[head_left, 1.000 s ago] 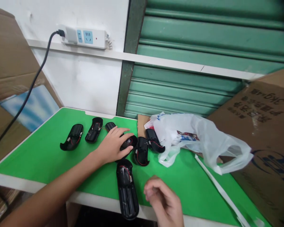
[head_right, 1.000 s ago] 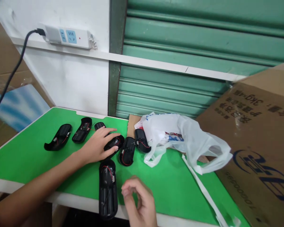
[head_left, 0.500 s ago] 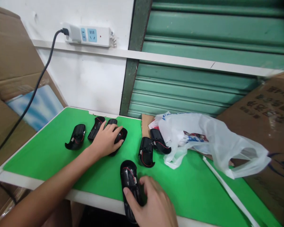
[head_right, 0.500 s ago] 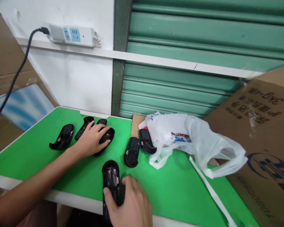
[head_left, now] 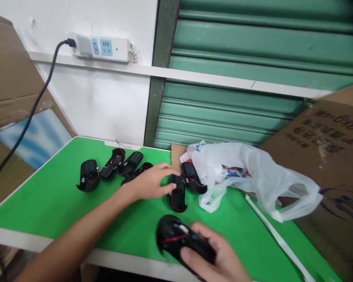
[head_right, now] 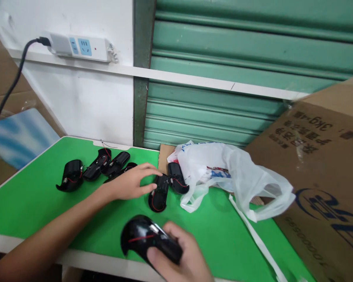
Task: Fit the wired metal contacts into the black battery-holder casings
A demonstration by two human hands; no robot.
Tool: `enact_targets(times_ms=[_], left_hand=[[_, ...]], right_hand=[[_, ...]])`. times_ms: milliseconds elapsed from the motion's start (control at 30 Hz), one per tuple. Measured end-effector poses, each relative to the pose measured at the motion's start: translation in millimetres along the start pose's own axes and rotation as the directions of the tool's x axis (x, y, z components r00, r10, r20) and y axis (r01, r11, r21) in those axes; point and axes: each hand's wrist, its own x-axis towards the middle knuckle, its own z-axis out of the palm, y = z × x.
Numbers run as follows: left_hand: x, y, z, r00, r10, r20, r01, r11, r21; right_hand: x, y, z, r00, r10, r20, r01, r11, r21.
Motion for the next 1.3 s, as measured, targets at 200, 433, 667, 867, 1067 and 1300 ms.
enact_targets(times_ms=[200,433,667,867,1067,1300], left_hand=[[-6.8,1.2,22.8,1.0,0.009,0.023,-0.011,0.998,0.055],[-16.0,2.2,18.8,0.997,-0.012,0.07,-0.004,0.974,0.227],[-21.2,5.0,15.1,0.998,-0.014,0.06,-0.004,0.959,0.285],[-21.8,14.8,21.3,0.999,0.014,0.047,-0.024,0.975,0.219],[-18.8,18.9,21.6,0.995,0.054,0.082,-0.054,0.999,-0.006],[-21.5,14.7,21.6,0.981,0.001,0.196,-0.018,0.996,0.085]], right_hand=[[57.3,-28.9,-58.5,0.982,0.06,-0.181,0.019,0.914,0.406],[169.5,-72.1,-26.5,0.977,-0.01,-0.214,0.125,0.838,0.532],[165.8,-36.9,-8.4,0.881,-0.177,-0.439,0.297,0.929,0.222],[154.5,-25.0,-10.4,0.754,-0.398,-0.523,0.337,0.917,-0.212],[153.0,-24.2,-10.0,0.847,-0.333,-0.415,0.342,0.938,-0.055],[154.0,-29.8,-9.0,0.94,-0.234,-0.247,0.293,0.925,0.242]])
